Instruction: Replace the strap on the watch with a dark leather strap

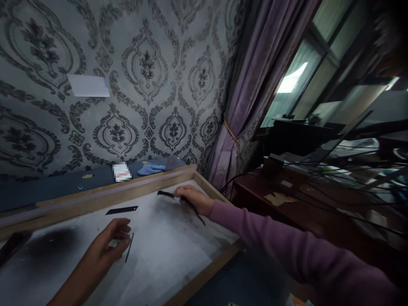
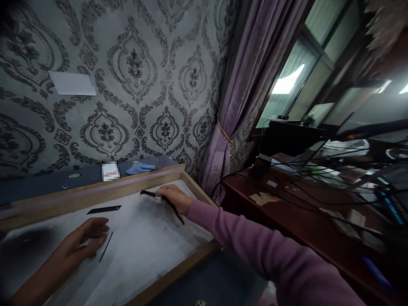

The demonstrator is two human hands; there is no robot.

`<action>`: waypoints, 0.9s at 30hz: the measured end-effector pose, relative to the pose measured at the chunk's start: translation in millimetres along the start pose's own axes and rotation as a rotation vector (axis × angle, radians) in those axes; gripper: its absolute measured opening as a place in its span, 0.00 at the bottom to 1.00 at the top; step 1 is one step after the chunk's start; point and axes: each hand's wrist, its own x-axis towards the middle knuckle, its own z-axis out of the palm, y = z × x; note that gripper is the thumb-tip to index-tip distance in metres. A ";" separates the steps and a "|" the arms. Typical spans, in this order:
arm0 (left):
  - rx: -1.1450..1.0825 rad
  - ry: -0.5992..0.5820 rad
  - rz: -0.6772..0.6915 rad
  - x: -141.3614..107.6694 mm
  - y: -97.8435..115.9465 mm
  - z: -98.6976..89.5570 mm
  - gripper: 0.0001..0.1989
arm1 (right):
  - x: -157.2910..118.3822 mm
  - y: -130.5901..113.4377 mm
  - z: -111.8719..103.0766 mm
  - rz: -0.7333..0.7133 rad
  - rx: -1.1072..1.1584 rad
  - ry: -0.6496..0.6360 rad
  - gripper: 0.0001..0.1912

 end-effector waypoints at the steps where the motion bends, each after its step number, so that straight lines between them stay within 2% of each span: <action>1: 0.011 -0.014 -0.003 -0.9 1.7 0.2 0.22 | 5.3 1.4 -10.2 0.016 -0.029 0.053 0.10; 5: 0.055 -0.087 0.007 -4.7 9.6 3.7 0.19 | 19.2 14.9 -36.5 0.086 -0.167 0.175 0.12; 10: 0.123 -0.119 0.037 -8.1 16.6 4.8 0.17 | 23.7 34.1 -43.9 0.090 -0.362 0.205 0.14; 14: 0.169 -0.169 0.037 -8.9 17.6 1.8 0.18 | 22.8 37.8 -48.5 0.047 -0.548 0.223 0.14; 21: 0.177 -0.180 0.044 -9.1 15.7 0.3 0.18 | 1.1 32.5 -48.5 -0.095 -0.902 0.311 0.10; 27: 0.146 -0.172 0.042 -8.9 13.6 -1.2 0.16 | -17.9 29.8 -49.0 -0.196 -1.029 0.381 0.15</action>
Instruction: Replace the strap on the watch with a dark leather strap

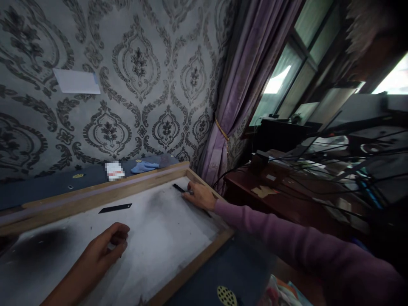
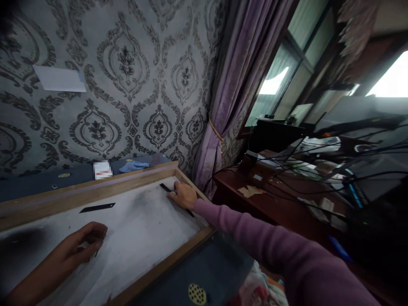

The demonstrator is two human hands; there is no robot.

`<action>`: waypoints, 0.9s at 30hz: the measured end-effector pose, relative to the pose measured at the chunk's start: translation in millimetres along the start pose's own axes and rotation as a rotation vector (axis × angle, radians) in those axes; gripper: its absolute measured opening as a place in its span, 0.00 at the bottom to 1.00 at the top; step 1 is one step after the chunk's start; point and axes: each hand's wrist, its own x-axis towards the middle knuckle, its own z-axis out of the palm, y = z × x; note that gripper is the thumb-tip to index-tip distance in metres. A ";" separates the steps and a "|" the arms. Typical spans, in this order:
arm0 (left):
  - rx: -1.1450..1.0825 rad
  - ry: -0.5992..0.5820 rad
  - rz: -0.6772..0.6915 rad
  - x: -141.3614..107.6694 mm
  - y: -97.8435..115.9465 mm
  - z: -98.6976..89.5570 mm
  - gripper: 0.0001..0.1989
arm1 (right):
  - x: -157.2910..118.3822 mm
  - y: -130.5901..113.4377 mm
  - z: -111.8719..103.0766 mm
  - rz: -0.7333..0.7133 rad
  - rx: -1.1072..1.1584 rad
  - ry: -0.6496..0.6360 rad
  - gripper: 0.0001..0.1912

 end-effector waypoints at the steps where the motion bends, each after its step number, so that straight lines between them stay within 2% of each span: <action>1: -0.002 0.008 -0.009 0.1 0.0 0.1 0.16 | -0.4 1.7 -2.2 -0.009 -0.003 0.016 0.15; 6: 0.007 0.015 -0.060 0.6 7.6 -0.8 0.20 | 2.8 9.3 -7.7 -0.032 0.001 0.049 0.13; 10: 0.018 -0.015 -0.066 1.0 9.4 -1.8 0.20 | 8.1 8.0 0.7 -0.036 -0.016 0.035 0.12; 15: 0.018 -0.009 0.010 2.8 -0.8 0.1 0.15 | 15.0 1.6 13.8 -0.043 -0.073 0.040 0.16; 20: 0.033 -0.028 0.076 1.4 1.3 0.3 0.09 | 17.6 1.0 20.2 -0.075 -0.097 0.049 0.11; 24: 0.101 -0.023 0.123 -0.5 5.3 -0.9 0.06 | 19.7 4.0 20.8 -0.123 -0.094 0.057 0.11; 27: 0.221 -0.005 0.172 -3.1 5.5 -2.0 0.06 | 19.2 4.3 18.2 -0.140 -0.091 0.081 0.16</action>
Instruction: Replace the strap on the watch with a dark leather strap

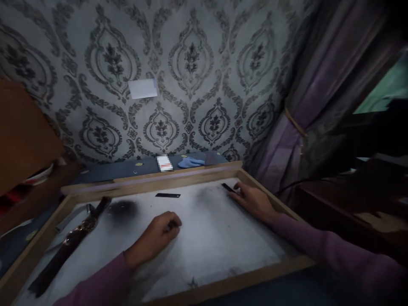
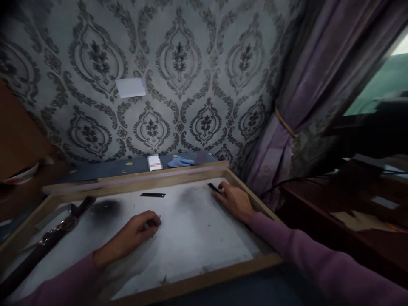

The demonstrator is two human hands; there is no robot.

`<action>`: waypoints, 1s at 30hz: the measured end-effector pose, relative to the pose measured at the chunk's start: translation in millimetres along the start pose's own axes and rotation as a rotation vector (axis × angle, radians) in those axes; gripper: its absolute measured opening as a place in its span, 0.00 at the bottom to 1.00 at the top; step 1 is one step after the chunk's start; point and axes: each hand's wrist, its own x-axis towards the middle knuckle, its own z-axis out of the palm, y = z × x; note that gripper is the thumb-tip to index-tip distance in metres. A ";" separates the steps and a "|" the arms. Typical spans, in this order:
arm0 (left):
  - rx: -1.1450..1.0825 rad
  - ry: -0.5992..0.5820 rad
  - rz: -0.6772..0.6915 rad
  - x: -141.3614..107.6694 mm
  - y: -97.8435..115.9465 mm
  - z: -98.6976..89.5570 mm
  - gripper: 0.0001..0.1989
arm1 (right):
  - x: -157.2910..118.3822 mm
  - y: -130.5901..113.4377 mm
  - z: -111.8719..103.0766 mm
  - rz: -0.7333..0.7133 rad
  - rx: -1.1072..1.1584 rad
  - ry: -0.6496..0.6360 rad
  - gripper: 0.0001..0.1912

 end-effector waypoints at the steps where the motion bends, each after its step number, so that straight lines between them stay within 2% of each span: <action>1: 0.084 0.012 0.026 -0.7 0.0 -0.7 0.07 | -0.3 -0.8 -1.0 -0.009 0.005 0.019 0.16; 4: 0.339 0.048 0.079 -0.2 0.0 -5.4 0.08 | -0.8 -9.5 -2.0 -0.081 0.045 0.037 0.15; 7: 0.429 0.055 0.054 4.7 -1.2 -13.6 0.11 | 1.3 -31.3 1.9 -0.234 0.106 -0.078 0.14; 11: 0.532 0.059 -0.029 12.9 -7.4 -23.4 0.16 | 9.9 -79.1 12.8 -0.438 0.162 -0.158 0.13; 14: 0.589 0.049 -0.086 14.7 -10.0 -25.7 0.18 | 20.0 -117.4 23.5 -0.490 0.207 -0.140 0.12; 18: 0.641 0.041 -0.135 8.8 -4.8 -34.0 0.15 | 31.2 -153.6 40.4 -0.525 0.239 -0.128 0.10; 20: 0.667 0.067 -0.183 1.4 -3.7 -49.0 0.13 | 34.0 -162.0 48.1 -0.531 0.249 -0.104 0.09; 22: 0.703 0.134 -0.270 -9.9 -7.8 -72.9 0.12 | 35.1 -164.8 54.0 -0.534 0.262 -0.074 0.09; 24: 0.749 0.245 -0.405 -24.6 -17.6 -101.3 0.09 | 35.3 -163.9 57.8 -0.539 0.276 -0.050 0.10; 27: 0.793 0.422 -0.628 -47.8 -38.9 -136.8 0.10 | 34.9 -160.6 60.5 -0.550 0.289 -0.034 0.11; 30: 0.746 0.472 -0.753 -63.2 -60.9 -150.5 0.11 | 34.0 -158.7 61.4 -0.560 0.291 -0.026 0.10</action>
